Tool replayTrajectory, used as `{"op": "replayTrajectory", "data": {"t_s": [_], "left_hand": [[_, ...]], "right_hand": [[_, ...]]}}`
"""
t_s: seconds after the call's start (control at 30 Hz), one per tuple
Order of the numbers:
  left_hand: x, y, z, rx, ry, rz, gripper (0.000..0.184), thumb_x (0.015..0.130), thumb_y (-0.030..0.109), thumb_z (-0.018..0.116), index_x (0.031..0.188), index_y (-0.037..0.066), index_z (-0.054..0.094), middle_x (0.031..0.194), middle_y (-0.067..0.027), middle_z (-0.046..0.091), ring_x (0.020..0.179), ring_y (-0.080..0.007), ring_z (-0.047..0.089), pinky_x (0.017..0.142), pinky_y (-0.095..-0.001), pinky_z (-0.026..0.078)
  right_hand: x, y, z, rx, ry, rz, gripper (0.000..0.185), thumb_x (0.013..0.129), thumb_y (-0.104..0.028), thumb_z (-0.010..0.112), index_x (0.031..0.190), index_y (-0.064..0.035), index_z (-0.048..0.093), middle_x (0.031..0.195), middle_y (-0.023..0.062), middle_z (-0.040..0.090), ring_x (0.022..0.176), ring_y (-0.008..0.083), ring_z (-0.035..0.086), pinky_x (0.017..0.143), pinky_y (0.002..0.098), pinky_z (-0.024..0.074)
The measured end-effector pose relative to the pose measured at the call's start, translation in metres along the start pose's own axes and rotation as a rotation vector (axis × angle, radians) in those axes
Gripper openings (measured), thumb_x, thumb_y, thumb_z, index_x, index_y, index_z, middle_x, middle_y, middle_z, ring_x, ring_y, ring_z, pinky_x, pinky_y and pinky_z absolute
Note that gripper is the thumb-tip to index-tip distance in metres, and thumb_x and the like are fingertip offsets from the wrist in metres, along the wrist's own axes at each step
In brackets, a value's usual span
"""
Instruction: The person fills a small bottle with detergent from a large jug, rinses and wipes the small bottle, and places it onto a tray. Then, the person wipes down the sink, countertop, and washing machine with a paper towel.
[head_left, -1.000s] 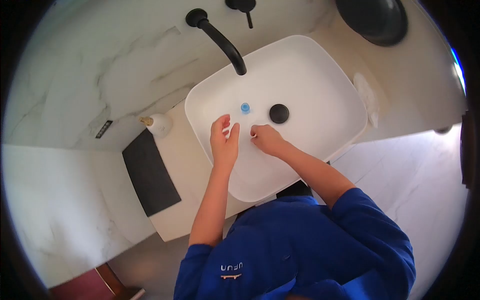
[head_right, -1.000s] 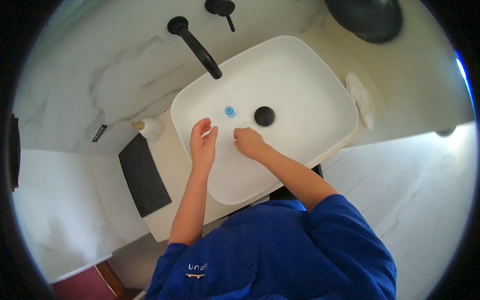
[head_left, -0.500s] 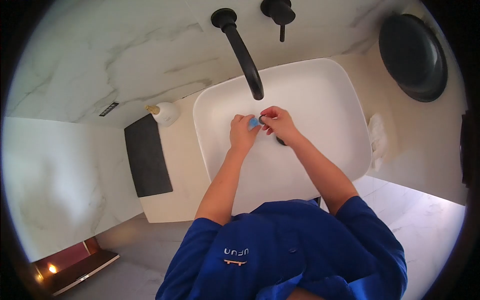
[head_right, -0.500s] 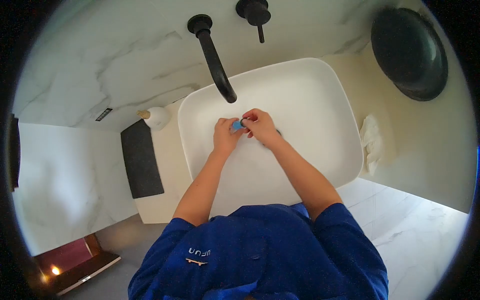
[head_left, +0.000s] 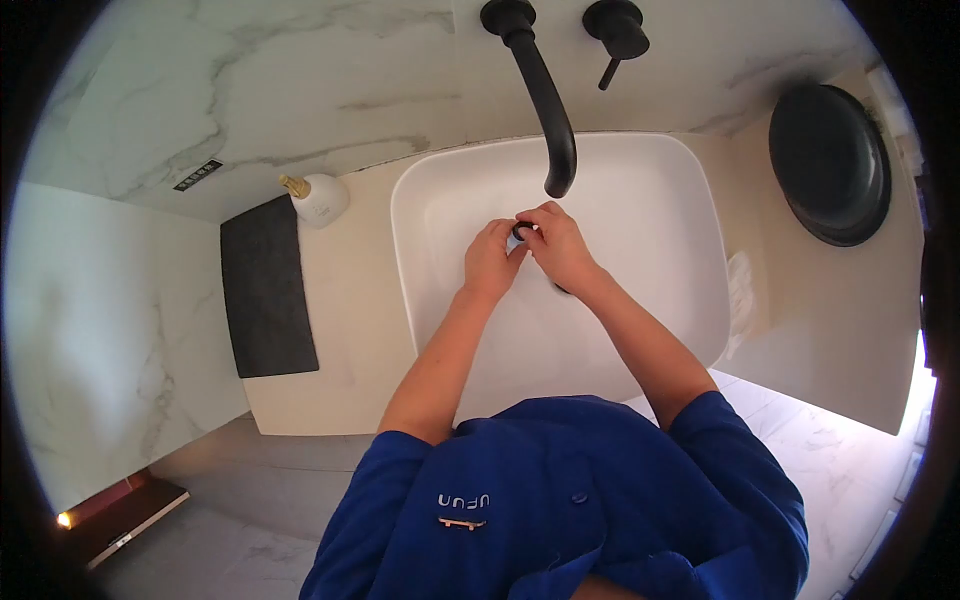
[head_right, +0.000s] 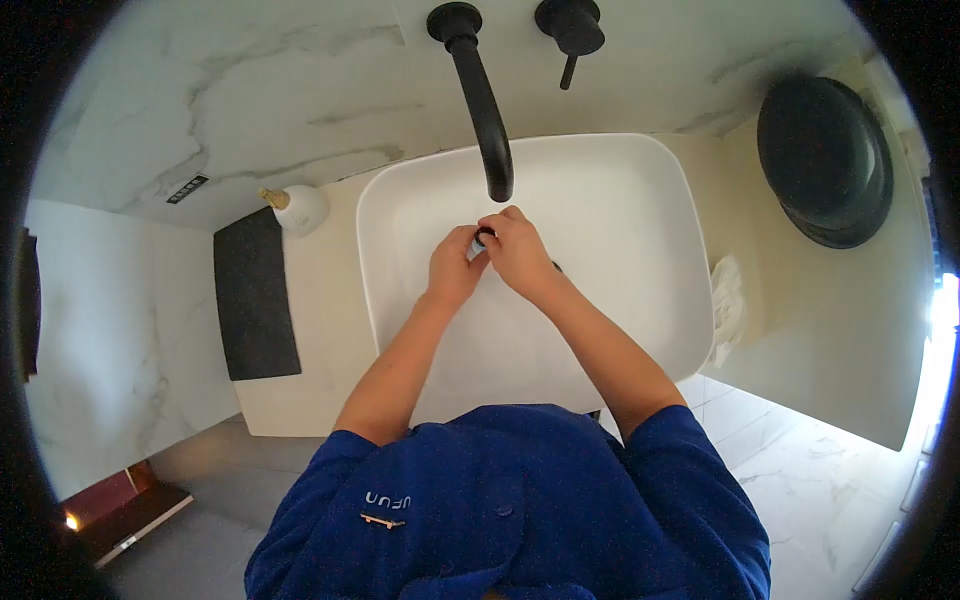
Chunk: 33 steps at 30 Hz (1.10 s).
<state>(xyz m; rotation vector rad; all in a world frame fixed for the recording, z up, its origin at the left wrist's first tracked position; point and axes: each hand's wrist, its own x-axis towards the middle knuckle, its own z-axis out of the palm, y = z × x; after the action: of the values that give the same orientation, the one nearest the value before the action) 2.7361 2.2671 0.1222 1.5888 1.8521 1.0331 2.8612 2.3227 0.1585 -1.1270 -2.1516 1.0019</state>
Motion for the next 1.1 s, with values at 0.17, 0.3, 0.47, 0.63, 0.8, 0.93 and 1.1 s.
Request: {"op": "replayTrajectory", "data": {"t_s": [0.17, 0.3, 0.47, 0.63, 0.8, 0.93, 1.1], "left_hand": [[0.004, 0.004, 0.0, -0.128, 0.035, 0.051, 0.03, 0.073, 0.0, 0.066, 0.102, 0.003, 0.062, 0.093, -0.0099, 0.063, 0.075, -0.0241, 0.06, 0.062, -0.0318, 0.049], [0.003, 0.02, -0.002, -0.182, 0.004, 0.028, 0.028, 0.072, 0.004, 0.067, 0.1, 0.003, 0.062, 0.095, -0.0116, 0.061, 0.081, -0.029, 0.06, 0.068, -0.0367, 0.05], [0.009, 0.034, -0.008, -0.265, 0.012, 0.033, 0.031, 0.07, -0.002, 0.067, 0.101, 0.003, 0.062, 0.095, -0.0106, 0.061, 0.079, -0.0258, 0.061, 0.065, -0.0326, 0.05], [0.015, 0.038, -0.001, -0.29, 0.006, 0.068, 0.031, 0.072, 0.0, 0.068, 0.102, 0.003, 0.062, 0.095, -0.0089, 0.062, 0.076, -0.0212, 0.06, 0.063, -0.0295, 0.049], [0.017, 0.036, 0.0, -0.355, 0.033, 0.006, 0.031, 0.073, 0.004, 0.07, 0.102, 0.002, 0.061, 0.093, -0.0095, 0.061, 0.075, -0.0188, 0.059, 0.063, -0.0281, 0.049], [0.026, 0.033, 0.012, -0.486, 0.035, -0.016, 0.03, 0.077, 0.003, 0.069, 0.104, -0.002, 0.057, 0.093, -0.0059, 0.057, 0.076, -0.0121, 0.057, 0.061, -0.0244, 0.05], [0.035, 0.041, 0.007, -0.436, 0.071, -0.045, 0.028, 0.076, 0.003, 0.067, 0.102, -0.001, 0.056, 0.094, -0.006, 0.055, 0.077, -0.0119, 0.054, 0.059, -0.0245, 0.049]], "right_hand": [[0.001, -0.023, -0.028, -0.242, -0.119, -0.117, 0.018, 0.079, -0.009, 0.065, 0.091, 0.0027, 0.061, 0.09, 0.0135, 0.056, 0.07, 0.0246, 0.061, 0.064, 0.0337, 0.0494], [0.01, -0.053, -0.049, -0.654, -0.287, 0.066, 0.023, 0.077, -0.018, 0.068, 0.085, 0.0017, 0.058, 0.083, 0.012, 0.058, 0.068, 0.026, 0.06, 0.06, 0.036, 0.0486], [0.005, -0.044, -0.066, -0.585, -0.153, -0.146, 0.034, 0.077, -0.035, 0.066, 0.082, -0.0023, 0.058, 0.072, 0.0083, 0.059, 0.062, 0.0247, 0.06, 0.054, 0.0345, 0.0478], [0.012, -0.037, -0.067, -0.462, -0.092, -0.146, 0.043, 0.081, -0.046, 0.059, 0.071, -0.004, 0.059, 0.073, 0.0112, 0.063, 0.065, 0.0267, 0.061, 0.056, 0.0375, 0.0475], [0.065, -0.025, -0.114, -0.381, 0.22, 0.221, 0.042, 0.086, -0.045, 0.057, 0.09, -0.0032, 0.061, 0.067, 0.0145, 0.061, 0.061, 0.0278, 0.059, 0.059, 0.0377, 0.0459], [0.136, 0.026, -0.134, -0.094, 0.399, 0.02, 0.039, 0.086, -0.033, 0.059, 0.103, 0.0021, 0.055, 0.078, 0.0105, 0.058, 0.07, 0.0212, 0.058, 0.064, 0.0337, 0.0473], [0.153, 0.028, -0.124, 0.384, 0.3, 0.061, 0.026, 0.09, -0.022, 0.054, 0.092, 0.0035, 0.053, 0.072, 0.0086, 0.055, 0.069, 0.0185, 0.057, 0.063, 0.0312, 0.0497]]}}
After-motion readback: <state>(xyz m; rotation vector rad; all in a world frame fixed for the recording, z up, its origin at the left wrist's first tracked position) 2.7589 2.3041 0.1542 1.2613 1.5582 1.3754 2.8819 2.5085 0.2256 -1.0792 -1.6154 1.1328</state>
